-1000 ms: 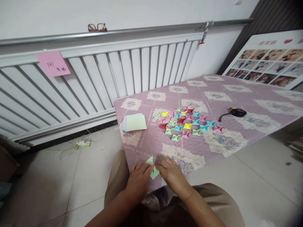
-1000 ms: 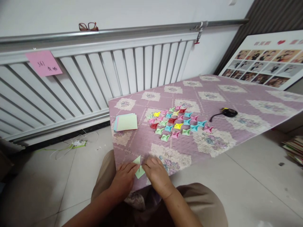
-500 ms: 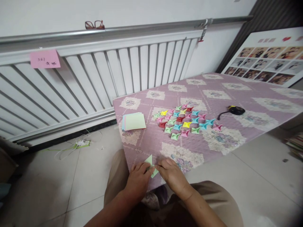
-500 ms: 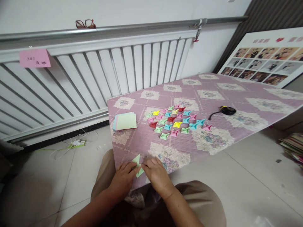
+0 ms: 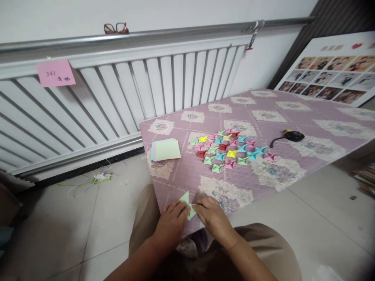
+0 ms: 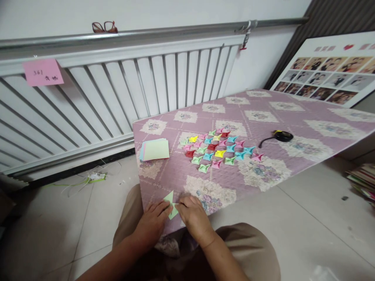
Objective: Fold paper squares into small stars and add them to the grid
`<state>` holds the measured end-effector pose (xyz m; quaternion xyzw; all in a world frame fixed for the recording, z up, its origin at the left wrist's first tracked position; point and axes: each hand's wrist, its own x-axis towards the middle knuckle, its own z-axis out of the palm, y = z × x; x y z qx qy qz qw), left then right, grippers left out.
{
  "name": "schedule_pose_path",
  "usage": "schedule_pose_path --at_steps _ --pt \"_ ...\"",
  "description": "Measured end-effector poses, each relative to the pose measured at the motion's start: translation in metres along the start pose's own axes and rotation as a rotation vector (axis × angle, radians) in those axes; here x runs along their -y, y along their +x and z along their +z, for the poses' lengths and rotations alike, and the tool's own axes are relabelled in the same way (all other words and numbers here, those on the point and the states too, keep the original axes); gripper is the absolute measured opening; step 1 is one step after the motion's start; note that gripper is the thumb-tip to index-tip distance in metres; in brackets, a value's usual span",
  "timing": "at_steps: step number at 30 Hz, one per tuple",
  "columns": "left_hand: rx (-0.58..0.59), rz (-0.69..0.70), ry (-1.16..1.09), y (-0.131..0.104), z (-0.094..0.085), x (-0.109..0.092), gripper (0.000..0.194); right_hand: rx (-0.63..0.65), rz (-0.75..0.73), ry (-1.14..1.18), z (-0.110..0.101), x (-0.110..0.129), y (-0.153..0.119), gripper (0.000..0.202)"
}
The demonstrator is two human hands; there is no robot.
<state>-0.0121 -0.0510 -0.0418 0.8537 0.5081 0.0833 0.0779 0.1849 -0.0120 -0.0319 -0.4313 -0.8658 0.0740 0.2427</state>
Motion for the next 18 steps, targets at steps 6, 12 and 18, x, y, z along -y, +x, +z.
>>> schedule_pose_path --at_steps 6,12,18 --pt "-0.016 0.0 -0.015 -0.0004 -0.0009 -0.0007 0.044 -0.003 0.034 0.018 0.0008 0.0017 -0.0005 0.016" --pt "0.006 0.008 -0.036 -0.0008 -0.0055 -0.002 0.044 0.011 0.015 0.009 -0.0011 0.0037 -0.0005 0.015" --pt "0.011 0.016 -0.04 -0.0008 -0.0071 -0.002 0.041 -0.008 -0.007 -0.013 0.0 0.005 -0.0011 0.015"
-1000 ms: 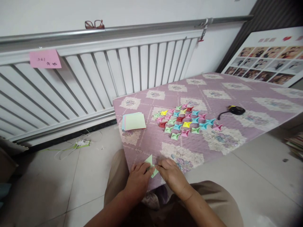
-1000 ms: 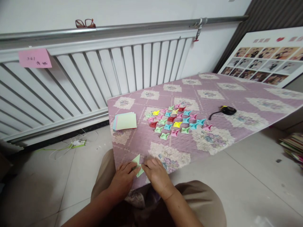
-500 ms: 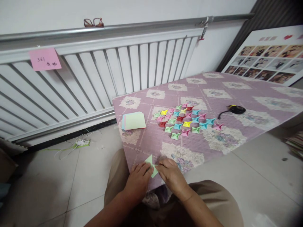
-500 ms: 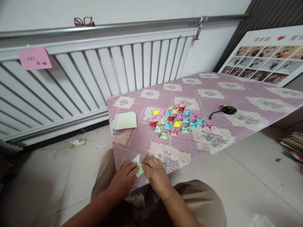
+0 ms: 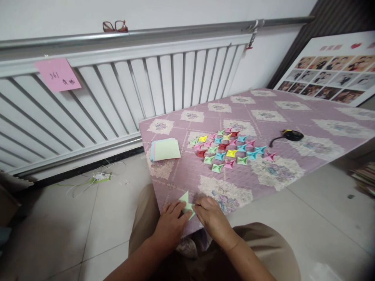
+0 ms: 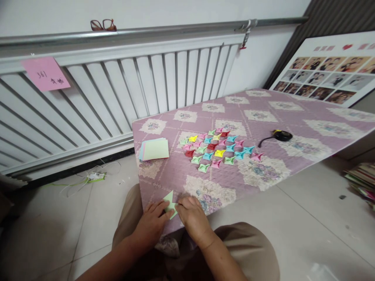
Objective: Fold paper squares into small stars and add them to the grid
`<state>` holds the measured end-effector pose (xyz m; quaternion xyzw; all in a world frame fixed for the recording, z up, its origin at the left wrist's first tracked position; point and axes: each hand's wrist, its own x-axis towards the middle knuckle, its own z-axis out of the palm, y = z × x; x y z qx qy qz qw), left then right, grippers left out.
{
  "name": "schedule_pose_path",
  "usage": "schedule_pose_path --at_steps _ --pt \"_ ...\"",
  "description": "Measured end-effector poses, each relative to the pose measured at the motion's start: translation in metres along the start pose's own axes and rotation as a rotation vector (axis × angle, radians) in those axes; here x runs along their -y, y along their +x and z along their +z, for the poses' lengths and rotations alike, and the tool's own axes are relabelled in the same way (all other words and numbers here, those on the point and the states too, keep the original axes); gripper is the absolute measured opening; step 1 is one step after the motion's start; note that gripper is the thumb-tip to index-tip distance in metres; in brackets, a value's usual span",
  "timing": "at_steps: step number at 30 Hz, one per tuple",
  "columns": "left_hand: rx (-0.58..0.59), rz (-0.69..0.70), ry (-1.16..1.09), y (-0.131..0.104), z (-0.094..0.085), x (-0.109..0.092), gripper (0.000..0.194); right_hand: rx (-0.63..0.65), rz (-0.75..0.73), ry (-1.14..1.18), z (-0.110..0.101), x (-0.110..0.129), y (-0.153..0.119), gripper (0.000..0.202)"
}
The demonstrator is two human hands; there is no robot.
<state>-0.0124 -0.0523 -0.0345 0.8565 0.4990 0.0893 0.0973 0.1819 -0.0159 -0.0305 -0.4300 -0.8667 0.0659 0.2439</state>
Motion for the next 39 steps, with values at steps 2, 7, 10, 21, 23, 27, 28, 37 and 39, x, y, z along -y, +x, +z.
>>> schedule_pose_path --at_steps 2,7,10,21,23,27,28,37,39 --pt "0.003 0.003 0.004 0.0 0.001 0.001 0.041 -0.013 -0.011 0.002 0.001 -0.001 0.0 0.014" --pt "-0.001 0.017 0.012 0.0 0.006 0.002 0.039 -0.047 -0.062 0.025 0.001 -0.004 -0.003 0.013" --pt "-0.012 0.032 0.032 0.0 0.008 0.003 0.039 -0.039 -0.081 0.05 -0.002 -0.007 -0.007 0.019" --pt "-0.019 0.077 0.071 -0.001 0.008 0.004 0.042 -0.139 -0.009 -0.024 -0.003 -0.011 -0.015 0.024" --pt "-0.017 0.08 0.087 -0.001 0.008 0.004 0.04 -0.137 -0.028 -0.049 0.002 -0.001 -0.015 0.027" --pt "-0.052 0.079 0.106 -0.001 0.008 0.003 0.038 -0.073 -0.072 -0.08 0.013 0.017 -0.019 0.035" --pt "-0.059 0.084 0.109 -0.001 0.008 0.002 0.038 -0.054 -0.07 -0.095 0.015 0.019 -0.021 0.037" --pt "-0.143 0.132 0.176 -0.003 0.011 0.006 0.038 -0.016 -0.05 -0.317 0.01 -0.005 -0.041 0.043" --pt "-0.157 0.134 0.18 -0.004 0.011 0.006 0.037 -0.029 -0.035 -0.34 0.005 -0.011 -0.044 0.041"
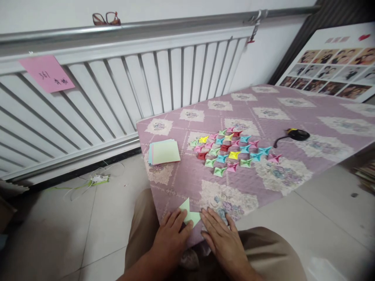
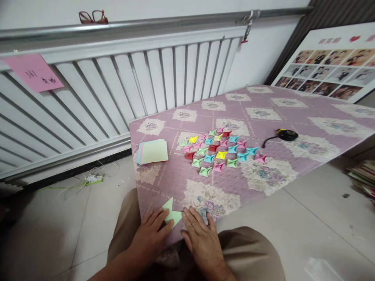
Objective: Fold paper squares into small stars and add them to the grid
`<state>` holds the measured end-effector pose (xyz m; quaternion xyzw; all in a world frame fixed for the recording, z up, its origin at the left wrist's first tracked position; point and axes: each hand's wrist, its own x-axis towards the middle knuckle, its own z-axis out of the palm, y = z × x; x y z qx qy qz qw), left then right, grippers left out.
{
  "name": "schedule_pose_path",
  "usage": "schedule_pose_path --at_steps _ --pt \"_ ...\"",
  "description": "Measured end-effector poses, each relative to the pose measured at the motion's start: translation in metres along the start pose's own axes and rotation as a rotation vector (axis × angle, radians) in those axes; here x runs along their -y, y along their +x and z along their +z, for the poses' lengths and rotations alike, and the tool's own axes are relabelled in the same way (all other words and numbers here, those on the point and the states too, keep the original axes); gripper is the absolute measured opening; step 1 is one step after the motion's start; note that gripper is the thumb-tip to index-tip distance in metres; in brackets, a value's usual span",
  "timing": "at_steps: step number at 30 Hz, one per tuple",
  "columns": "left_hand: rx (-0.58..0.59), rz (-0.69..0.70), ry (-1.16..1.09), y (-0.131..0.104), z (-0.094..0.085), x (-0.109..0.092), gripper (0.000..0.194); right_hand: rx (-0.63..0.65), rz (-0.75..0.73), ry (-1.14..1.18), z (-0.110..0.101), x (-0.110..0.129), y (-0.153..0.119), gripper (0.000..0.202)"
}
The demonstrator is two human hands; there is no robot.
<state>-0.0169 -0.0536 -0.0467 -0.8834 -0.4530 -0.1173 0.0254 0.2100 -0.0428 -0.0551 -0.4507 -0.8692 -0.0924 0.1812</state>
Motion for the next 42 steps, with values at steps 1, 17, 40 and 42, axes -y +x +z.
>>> schedule_pose_path --at_steps 1,17,40,42 --pt "-0.001 -0.002 -0.003 0.0 -0.001 0.0 0.038 -0.004 0.009 -0.005 -0.002 -0.003 -0.001 0.04" --pt "0.063 0.006 -0.081 -0.001 -0.007 0.001 0.038 -0.019 0.126 0.2 0.004 0.023 0.014 0.029" --pt "0.062 -0.053 -0.413 0.002 -0.013 0.014 0.042 0.436 0.378 0.254 -0.023 0.011 0.096 0.011" --pt "0.022 -0.193 -0.478 0.011 -0.015 0.019 0.045 0.42 0.38 0.271 -0.023 0.012 0.096 0.013"
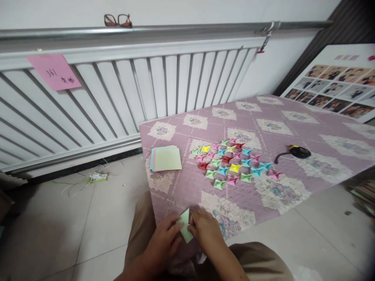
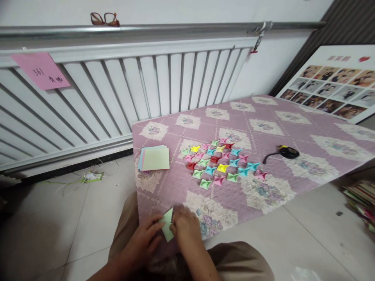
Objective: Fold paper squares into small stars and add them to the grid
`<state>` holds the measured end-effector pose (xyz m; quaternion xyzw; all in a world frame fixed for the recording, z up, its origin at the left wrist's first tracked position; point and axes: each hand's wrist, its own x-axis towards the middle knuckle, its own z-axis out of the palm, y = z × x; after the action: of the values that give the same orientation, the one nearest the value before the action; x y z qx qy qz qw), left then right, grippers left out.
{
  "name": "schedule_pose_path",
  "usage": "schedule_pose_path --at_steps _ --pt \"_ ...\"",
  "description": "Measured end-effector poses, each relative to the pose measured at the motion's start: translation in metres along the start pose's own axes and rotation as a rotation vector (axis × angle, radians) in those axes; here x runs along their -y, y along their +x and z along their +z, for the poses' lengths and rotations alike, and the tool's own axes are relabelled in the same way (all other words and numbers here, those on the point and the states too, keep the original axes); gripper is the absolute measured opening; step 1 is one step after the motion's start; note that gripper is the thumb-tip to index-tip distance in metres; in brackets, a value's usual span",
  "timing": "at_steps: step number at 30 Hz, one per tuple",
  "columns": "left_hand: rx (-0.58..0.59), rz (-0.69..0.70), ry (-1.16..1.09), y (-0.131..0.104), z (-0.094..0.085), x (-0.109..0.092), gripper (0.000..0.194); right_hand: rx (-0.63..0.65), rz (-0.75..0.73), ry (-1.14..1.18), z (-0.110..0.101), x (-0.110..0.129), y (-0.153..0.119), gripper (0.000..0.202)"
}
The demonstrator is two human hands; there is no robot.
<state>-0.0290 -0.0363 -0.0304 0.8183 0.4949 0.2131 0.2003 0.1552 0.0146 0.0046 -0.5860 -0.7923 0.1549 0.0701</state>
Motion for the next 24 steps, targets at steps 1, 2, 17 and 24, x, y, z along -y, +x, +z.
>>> schedule_pose_path --at_steps 1,2,17,24 --pt "-0.02 -0.07 -0.015 0.006 -0.002 0.0 0.047 -0.01 -0.003 0.018 0.0 0.0 -0.001 0.014" --pt "-0.015 -0.129 -0.015 0.012 -0.005 0.0 0.049 -0.019 -0.006 0.038 0.001 0.0 -0.001 0.015" --pt "0.344 -0.197 0.077 0.064 -0.033 -0.005 0.017 -0.008 -0.058 0.251 0.006 -0.008 -0.004 0.016" --pt "0.352 -0.162 0.071 0.066 -0.034 -0.005 0.006 -0.011 -0.124 0.299 0.003 -0.009 -0.006 0.018"
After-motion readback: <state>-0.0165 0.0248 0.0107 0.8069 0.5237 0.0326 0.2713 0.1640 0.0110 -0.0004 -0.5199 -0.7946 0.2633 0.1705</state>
